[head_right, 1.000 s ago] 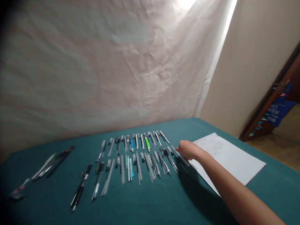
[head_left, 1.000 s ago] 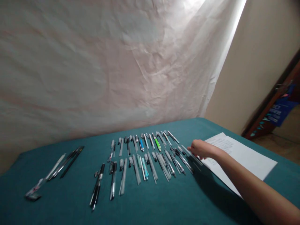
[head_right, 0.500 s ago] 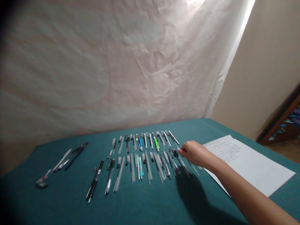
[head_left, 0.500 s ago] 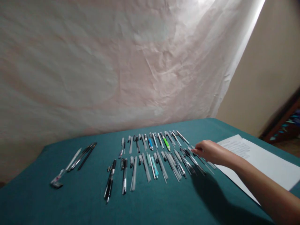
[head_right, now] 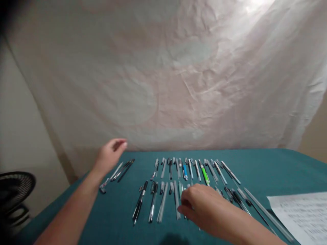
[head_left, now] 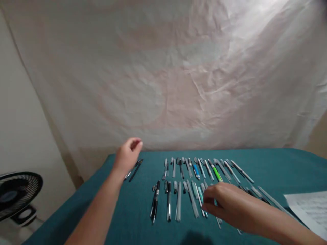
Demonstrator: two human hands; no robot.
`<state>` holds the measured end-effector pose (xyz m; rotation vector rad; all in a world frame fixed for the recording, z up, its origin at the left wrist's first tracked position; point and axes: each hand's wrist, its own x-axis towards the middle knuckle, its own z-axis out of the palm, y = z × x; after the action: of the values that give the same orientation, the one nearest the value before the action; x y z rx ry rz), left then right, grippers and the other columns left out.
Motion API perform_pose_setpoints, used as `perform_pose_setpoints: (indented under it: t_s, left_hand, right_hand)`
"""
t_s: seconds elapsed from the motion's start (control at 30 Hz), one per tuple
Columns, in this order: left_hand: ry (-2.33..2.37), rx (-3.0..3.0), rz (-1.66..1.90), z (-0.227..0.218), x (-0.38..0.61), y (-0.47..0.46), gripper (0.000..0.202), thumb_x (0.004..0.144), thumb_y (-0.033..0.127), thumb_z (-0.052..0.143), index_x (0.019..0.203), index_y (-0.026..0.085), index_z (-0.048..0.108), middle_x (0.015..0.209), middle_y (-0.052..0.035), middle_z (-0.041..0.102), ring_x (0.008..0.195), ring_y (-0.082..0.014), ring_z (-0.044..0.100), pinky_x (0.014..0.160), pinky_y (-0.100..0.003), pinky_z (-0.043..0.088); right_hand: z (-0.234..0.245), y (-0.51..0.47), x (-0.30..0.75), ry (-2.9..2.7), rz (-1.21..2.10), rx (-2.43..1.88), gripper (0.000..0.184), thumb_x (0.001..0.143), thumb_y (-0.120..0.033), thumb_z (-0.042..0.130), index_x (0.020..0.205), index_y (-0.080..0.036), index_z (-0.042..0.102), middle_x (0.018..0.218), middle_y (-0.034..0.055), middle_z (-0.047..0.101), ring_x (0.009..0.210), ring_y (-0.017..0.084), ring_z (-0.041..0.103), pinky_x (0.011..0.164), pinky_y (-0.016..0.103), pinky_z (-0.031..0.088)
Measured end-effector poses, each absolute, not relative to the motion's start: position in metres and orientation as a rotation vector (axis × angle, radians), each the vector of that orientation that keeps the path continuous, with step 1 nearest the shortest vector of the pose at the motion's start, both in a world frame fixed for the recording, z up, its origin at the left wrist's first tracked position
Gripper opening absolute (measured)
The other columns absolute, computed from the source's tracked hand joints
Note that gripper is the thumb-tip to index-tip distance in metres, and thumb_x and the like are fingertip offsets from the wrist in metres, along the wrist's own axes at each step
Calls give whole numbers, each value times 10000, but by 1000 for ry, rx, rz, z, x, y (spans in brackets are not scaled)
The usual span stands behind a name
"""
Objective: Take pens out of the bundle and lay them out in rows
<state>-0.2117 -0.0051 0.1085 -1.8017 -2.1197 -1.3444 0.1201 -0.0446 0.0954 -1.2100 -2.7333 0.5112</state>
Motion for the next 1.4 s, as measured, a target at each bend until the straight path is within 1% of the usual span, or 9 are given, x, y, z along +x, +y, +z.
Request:
perform_pose_setpoints:
  t_s: [0.17, 0.37, 0.5, 0.6, 0.73, 0.83, 0.9, 1.0, 1.4]
  left_hand:
    - [-2425, -1662, -804, 54, -222, 13, 165, 768, 243, 501, 823, 110, 582, 869, -85, 584, 839, -166, 544, 776, -339, 417]
    - [-2567, -1490, -557, 20, -234, 23, 261, 795, 309, 454, 975, 133, 523, 1002, -52, 547, 900, -161, 524, 790, -388, 417]
    - [-2600, -1513, -635, 20, -235, 25, 202, 805, 220, 424, 907, 94, 545, 983, -121, 549, 940, -202, 511, 814, -391, 380]
    - [-2596, -1619, -823, 23, -220, 28, 165, 781, 151, 419, 867, 92, 546, 952, -153, 553, 923, -211, 528, 786, -344, 384]
    - [-2530, -1896, -1174, 29, -168, 27, 208, 799, 210, 373, 953, 140, 494, 925, -71, 576, 727, -113, 581, 629, -231, 430]
    - [-2437, -2124, -1439, 33, -118, 12, 236, 785, 308, 403, 937, 154, 497, 859, -38, 595, 656, -96, 571, 565, -206, 424]
    - [-2330, -2287, -2060, 36, -91, -1, 279, 742, 354, 477, 912, 134, 507, 816, -48, 592, 655, -107, 549, 563, -212, 411]
    - [-2189, -2387, -2534, 38, -69, -18, 306, 703, 384, 537, 864, 125, 538, 778, -45, 588, 651, -101, 512, 561, -203, 377]
    - [-2380, -2133, -3234, 35, -66, -37, 275, 693, 389, 567, 731, 116, 559, 677, -11, 523, 517, -28, 398, 438, -145, 253]
  right_hand:
    - [106, -43, 100, -2742, 526, -1136, 233, 731, -378, 471, 685, -241, 653, 663, 44, 652, 612, 174, 566, 513, 237, 311]
    - [104, -33, 90, -2747, 602, -1130, 183, 702, -326, 500, 700, -245, 664, 708, 51, 664, 629, 183, 574, 526, 243, 329]
    - [91, -19, 91, -2666, 608, -1082, 187, 705, -318, 497, 683, -226, 659, 669, 38, 652, 597, 155, 557, 516, 229, 321]
    - [81, -3, 92, -2573, 782, -1030, 240, 728, -354, 476, 660, -181, 629, 607, 27, 620, 543, 124, 532, 468, 203, 314]
    - [69, 26, 79, -2289, 1266, -928, 337, 753, -440, 425, 730, -140, 576, 624, 15, 588, 471, 90, 507, 392, 167, 336]
    - [63, 39, 62, -1920, 1390, -925, 407, 714, -522, 445, 746, -131, 555, 719, 26, 578, 470, 78, 492, 361, 164, 349]
    - [60, 40, 53, -1695, 1461, -892, 418, 693, -540, 469, 738, -133, 549, 681, 10, 555, 478, 75, 486, 375, 164, 357]
    - [53, 32, 45, -1482, 1506, -814, 409, 681, -537, 499, 704, -133, 551, 548, -30, 494, 441, 63, 440, 393, 167, 335]
    - [28, 12, 36, -1421, 1646, -770, 494, 693, -565, 477, 817, -106, 610, 437, -58, 399, 394, 52, 356, 391, 169, 225]
